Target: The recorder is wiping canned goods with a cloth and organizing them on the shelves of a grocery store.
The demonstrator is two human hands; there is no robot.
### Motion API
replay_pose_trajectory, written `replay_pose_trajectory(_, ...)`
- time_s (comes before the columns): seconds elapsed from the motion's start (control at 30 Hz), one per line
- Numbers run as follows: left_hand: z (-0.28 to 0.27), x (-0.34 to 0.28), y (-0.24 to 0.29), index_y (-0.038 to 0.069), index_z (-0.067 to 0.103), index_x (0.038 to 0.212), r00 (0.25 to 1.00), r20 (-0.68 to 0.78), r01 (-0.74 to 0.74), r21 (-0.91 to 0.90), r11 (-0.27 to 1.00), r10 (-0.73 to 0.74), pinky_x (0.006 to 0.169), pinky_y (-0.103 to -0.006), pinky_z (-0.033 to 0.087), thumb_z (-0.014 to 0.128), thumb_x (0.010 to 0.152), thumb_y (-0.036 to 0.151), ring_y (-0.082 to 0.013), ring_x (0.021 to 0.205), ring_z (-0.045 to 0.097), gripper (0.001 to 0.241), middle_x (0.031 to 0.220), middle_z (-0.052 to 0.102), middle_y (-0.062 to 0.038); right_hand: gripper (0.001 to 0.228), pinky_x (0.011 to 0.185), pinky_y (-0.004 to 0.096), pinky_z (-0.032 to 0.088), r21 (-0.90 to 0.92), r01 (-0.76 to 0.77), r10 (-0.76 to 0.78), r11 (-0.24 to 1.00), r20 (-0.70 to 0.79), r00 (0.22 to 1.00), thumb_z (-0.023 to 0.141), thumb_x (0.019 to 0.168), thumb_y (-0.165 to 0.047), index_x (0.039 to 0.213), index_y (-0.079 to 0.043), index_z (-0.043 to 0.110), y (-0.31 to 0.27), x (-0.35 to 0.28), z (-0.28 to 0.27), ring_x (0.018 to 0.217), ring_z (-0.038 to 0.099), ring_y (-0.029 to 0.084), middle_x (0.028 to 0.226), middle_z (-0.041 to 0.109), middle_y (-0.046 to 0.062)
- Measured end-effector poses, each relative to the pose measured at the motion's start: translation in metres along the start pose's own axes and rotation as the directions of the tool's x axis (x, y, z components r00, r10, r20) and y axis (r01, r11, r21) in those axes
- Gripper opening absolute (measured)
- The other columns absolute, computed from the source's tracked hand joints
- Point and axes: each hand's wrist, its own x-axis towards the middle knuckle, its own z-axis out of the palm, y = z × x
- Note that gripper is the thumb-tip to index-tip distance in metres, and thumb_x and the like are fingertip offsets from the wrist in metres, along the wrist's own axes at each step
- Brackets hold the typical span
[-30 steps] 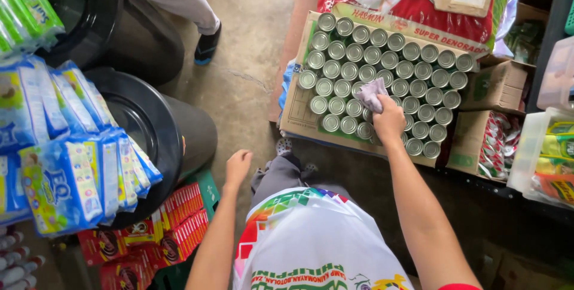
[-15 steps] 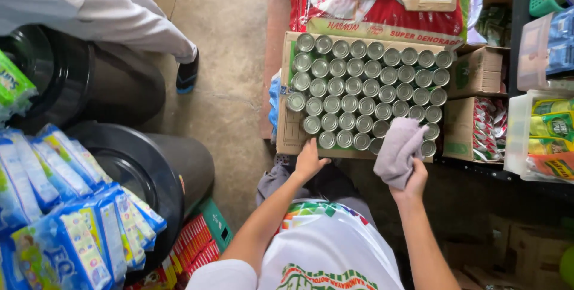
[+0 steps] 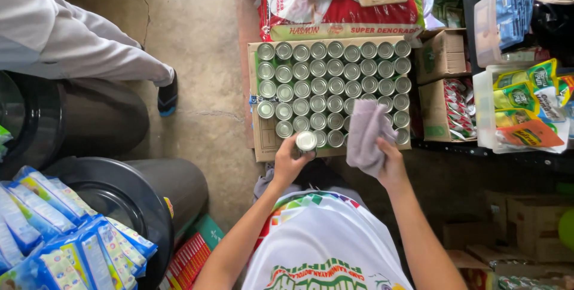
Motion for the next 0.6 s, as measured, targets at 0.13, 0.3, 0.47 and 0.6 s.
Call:
replay_pose_trajectory(0.13, 0.017, 0.027, 0.052, 0.008, 0.049, 0.148, 0.975, 0.126, 0.220, -0.622, 0.751, -0.182, 0.097, -0.0343, 0.052, 0.065, 0.095, 0.034, -0.0188, 0.114, 0.063, 0.061, 0.126, 0.066, -0.006, 0.077, 0.101, 0.040, 0.048, -0.662, 0.535, -0.462, 0.525, 0.307, 0.832, 0.078, 0.083, -0.023, 0.151, -0.008, 0.044, 0.007, 0.002, 0.101, 0.121, 0.056, 0.031, 0.135, 0.052, 0.017)
replay_pose_trajectory(0.3, 0.031, 0.047, 0.086, 0.010, 0.044, 0.151, 0.954, 0.256, 0.299, -0.861, 0.412, -0.156, 0.100, -0.0340, 0.049, 0.049, 0.103, 0.037, -0.0153, 0.119, 0.061, 0.056, 0.135, 0.062, -0.002, 0.070, 0.102, 0.037, 0.050, -0.709, 0.672, -0.572, -0.213, 0.648, 0.502, 0.076, 0.088, -0.022, 0.150, -0.013, 0.046, -0.011, 0.019, 0.138, 0.125, 0.056, 0.036, 0.141, 0.048, 0.022)
replay_pose_trajectory(0.47, 0.056, 0.046, 0.055, 0.003, 0.044, 0.151, 0.865, 0.451, 0.480, -0.871, 0.102, -0.220, 0.106, -0.0417, 0.051, 0.047, 0.111, 0.048, -0.0260, 0.125, 0.058, 0.061, 0.142, 0.055, -0.015, 0.053, 0.106, 0.045, 0.050, -0.564, 0.309, -0.310, 0.766, 0.096, 0.946, 0.066, 0.102, -0.029, 0.153, -0.017, 0.056, -0.003, 0.058, 0.095, 0.124, 0.061, 0.040, 0.141, 0.064, 0.025)
replay_pose_trajectory(0.6, 0.045, 0.050, 0.068, 0.007, 0.039, 0.156, 0.924, 0.378, 0.382, -0.918, 0.103, -0.057, 0.113, -0.0413, 0.047, 0.048, 0.109, 0.049, -0.0240, 0.136, 0.052, 0.063, 0.152, 0.046, -0.012, 0.062, 0.116, 0.051, 0.044, -0.722, 0.645, -0.605, -0.252, 0.637, 0.477, 0.076, 0.091, -0.025, 0.148, -0.019, 0.052, -0.018, 0.002, 0.145, 0.142, 0.049, 0.043, 0.153, 0.048, 0.026)
